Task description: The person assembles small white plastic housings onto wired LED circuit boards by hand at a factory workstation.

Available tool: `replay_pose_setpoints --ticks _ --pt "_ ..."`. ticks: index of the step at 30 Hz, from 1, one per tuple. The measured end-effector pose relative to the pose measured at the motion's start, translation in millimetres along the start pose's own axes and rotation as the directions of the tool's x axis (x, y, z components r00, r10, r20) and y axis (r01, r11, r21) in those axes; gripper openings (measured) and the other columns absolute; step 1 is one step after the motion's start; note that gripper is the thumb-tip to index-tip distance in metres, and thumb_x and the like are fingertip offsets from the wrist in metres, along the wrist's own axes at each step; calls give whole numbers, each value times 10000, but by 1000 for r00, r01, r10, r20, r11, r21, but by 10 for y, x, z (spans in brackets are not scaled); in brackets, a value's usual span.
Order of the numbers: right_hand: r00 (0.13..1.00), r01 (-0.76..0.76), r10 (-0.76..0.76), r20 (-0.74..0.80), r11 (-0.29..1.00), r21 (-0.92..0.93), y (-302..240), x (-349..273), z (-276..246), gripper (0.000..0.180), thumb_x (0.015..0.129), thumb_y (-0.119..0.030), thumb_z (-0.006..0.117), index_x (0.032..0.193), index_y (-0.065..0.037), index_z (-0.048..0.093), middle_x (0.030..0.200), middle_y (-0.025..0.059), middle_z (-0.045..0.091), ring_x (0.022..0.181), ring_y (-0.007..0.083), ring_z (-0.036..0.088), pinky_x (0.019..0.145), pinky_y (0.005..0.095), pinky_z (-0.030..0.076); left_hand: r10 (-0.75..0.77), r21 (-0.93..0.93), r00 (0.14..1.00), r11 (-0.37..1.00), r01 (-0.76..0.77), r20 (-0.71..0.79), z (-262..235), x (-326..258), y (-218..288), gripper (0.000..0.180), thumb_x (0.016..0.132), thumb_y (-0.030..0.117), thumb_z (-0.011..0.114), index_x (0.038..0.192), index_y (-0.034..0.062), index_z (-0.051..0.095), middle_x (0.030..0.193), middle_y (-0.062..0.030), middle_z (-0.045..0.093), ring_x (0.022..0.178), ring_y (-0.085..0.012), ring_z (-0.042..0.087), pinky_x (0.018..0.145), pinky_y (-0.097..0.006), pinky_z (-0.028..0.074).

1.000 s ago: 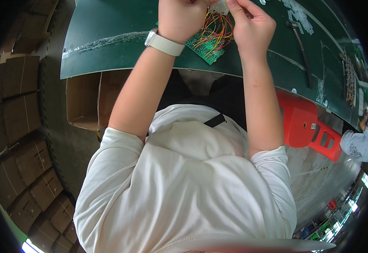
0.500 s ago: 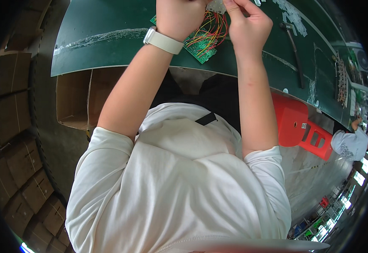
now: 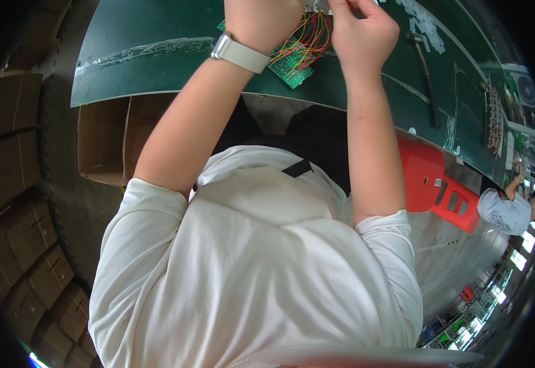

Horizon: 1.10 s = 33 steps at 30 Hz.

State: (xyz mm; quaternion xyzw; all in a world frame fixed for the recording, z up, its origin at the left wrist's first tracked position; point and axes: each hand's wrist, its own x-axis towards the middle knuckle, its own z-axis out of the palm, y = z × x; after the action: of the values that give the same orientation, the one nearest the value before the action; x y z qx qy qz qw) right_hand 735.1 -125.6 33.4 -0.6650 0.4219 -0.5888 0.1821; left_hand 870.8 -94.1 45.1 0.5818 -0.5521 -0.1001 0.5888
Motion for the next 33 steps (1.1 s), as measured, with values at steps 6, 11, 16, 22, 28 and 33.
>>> replay_pose_setpoints --ticks 6,11,16,22,28,33 --pt "961 -223 233 152 972 -80 248 330 -301 207 884 -111 776 980 71 756 817 90 761 749 118 681 691 276 513 -193 267 937 957 115 290 -389 466 -48 218 896 212 745 946 6 796 769 -201 728 654 -288 711 644 -373 553" --pt "954 -172 231 190 944 -282 326 334 -549 312 881 -219 788 1060 35 758 905 138 776 831 210 729 786 335 553 21 606 933 755 -250 359 -496 614 -132 301 918 365 700 942 90 819 806 -174 735 762 -360 705 736 -453 571" --pt "960 -166 219 173 946 -278 489 174 -706 290 950 -312 772 1132 -88 800 962 37 792 900 88 713 843 231 528 191 443 836 776 -450 514 -796 510 -193 239 886 279 765 933 48 806 776 -137 738 710 -318 690 714 -414 567" --pt "962 -237 250 110 965 -113 592 -176 -832 316 948 -357 776 1100 -81 807 690 -46 642 625 23 519 601 203 421 522 120 525 622 -773 673 -840 -13 -865 412 738 341 858 1093 152 769 1082 5 729 1084 -239 639 954 -398 544" --pt "926 -338 352 135 934 -114 758 -363 -1032 330 956 -334 772 1121 -49 791 741 -40 662 668 29 534 651 202 443 565 120 451 527 -842 691 -688 -108 -934 337 825 290 814 1129 155 759 1064 4 727 1064 -244 653 954 -400 538" --pt "899 -418 422 118 907 -55 841 -365 -1168 292 987 -279 738 1153 -42 778 941 32 778 795 40 643 770 212 511 431 103 603 751 -652 671 -771 228 -727 210 849 150 788 1054 104 775 994 -26 738 1010 -259 676 907 -400 555"
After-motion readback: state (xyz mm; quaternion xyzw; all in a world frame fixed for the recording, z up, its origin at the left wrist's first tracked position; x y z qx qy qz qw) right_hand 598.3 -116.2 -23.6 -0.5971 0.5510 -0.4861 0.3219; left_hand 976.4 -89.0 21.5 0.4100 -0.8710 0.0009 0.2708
